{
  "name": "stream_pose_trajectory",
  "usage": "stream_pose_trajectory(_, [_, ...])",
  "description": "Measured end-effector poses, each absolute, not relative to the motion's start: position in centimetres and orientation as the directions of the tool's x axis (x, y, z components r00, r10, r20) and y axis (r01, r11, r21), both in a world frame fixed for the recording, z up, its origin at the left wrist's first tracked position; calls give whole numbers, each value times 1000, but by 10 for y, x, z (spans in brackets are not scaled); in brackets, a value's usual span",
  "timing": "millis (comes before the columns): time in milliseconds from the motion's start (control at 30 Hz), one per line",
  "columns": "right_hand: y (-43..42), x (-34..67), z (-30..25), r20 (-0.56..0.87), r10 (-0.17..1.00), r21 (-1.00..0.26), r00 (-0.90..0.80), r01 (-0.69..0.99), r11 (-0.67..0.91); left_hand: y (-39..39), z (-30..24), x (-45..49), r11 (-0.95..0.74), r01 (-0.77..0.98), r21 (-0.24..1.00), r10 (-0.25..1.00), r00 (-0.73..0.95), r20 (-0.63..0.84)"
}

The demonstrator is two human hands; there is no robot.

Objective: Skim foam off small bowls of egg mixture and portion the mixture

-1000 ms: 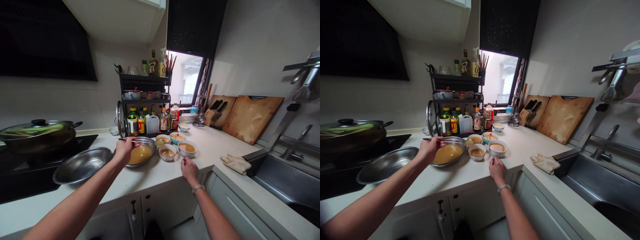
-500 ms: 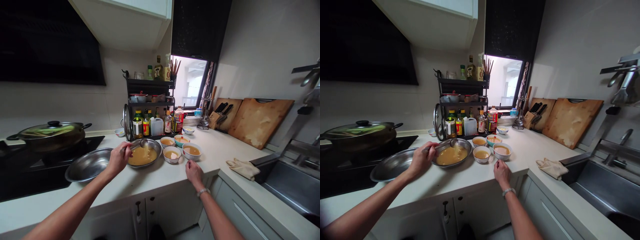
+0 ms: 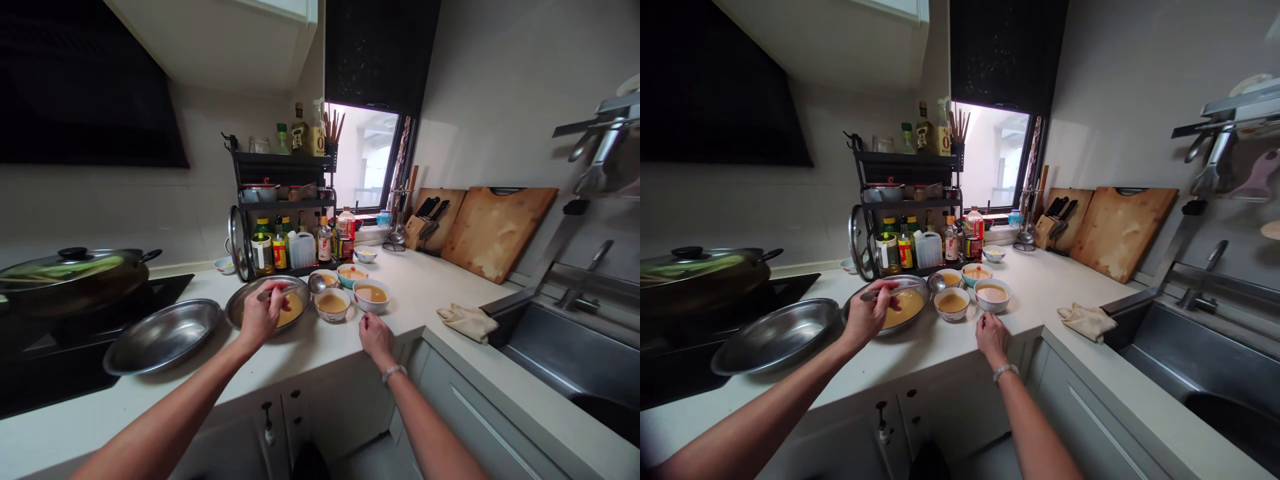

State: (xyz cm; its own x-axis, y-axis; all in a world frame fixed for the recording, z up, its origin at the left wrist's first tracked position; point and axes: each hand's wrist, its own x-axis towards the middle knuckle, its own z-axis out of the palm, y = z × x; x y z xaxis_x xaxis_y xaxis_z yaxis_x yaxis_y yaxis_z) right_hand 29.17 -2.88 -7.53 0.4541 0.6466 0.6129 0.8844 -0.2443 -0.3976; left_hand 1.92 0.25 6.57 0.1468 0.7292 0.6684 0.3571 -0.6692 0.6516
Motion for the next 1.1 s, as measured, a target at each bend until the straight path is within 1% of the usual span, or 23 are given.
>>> stream_pose_trajectory(200, [-28, 292, -76, 623, 647, -391, 440, 891, -229, 9, 39, 52, -781, 348, 519, 622, 346, 703])
stream_pose_trajectory(267, [-28, 293, -77, 627, 644, -391, 439, 892, -228, 12, 34, 59, -770, 343, 537, 637, 364, 680])
stream_pose_trajectory(300, [-28, 293, -77, 629, 644, -391, 436, 893, -223, 13, 33, 61, -744, 341, 575, 668, 357, 653])
stream_pose_trajectory(400, [-29, 292, -76, 630, 643, -398, 435, 892, -213, 19, 34, 66, -576, 310, 757, 817, 260, 515])
stream_pose_trajectory(467, [-29, 292, -76, 625, 644, -404, 442, 888, -217, 25, 36, 67, -437, 240, 867, 899, 157, 409])
stream_pose_trajectory(567, [-30, 292, -75, 620, 647, -406, 444, 887, -219, 34, 38, 64, -297, 97, 950, 955, 37, 295])
stream_pose_trajectory(667, [-30, 291, -75, 626, 642, -407, 443, 888, -216, 40, 39, 61, -228, -14, 974, 973, -27, 227])
stream_pose_trajectory(800, [-31, 292, -75, 631, 638, -406, 442, 889, -214, 43, 44, 57, -170, -135, 976, 982, -106, 157])
stream_pose_trajectory(967, [-31, 293, -75, 631, 649, -394, 424, 897, -202, 41, 62, 46, -108, -243, 964, 989, -121, 80])
stream_pose_trajectory(1100, [-30, 293, -76, 629, 647, -397, 431, 894, -210, 40, 76, 27, -112, -297, 948, 988, -137, 73])
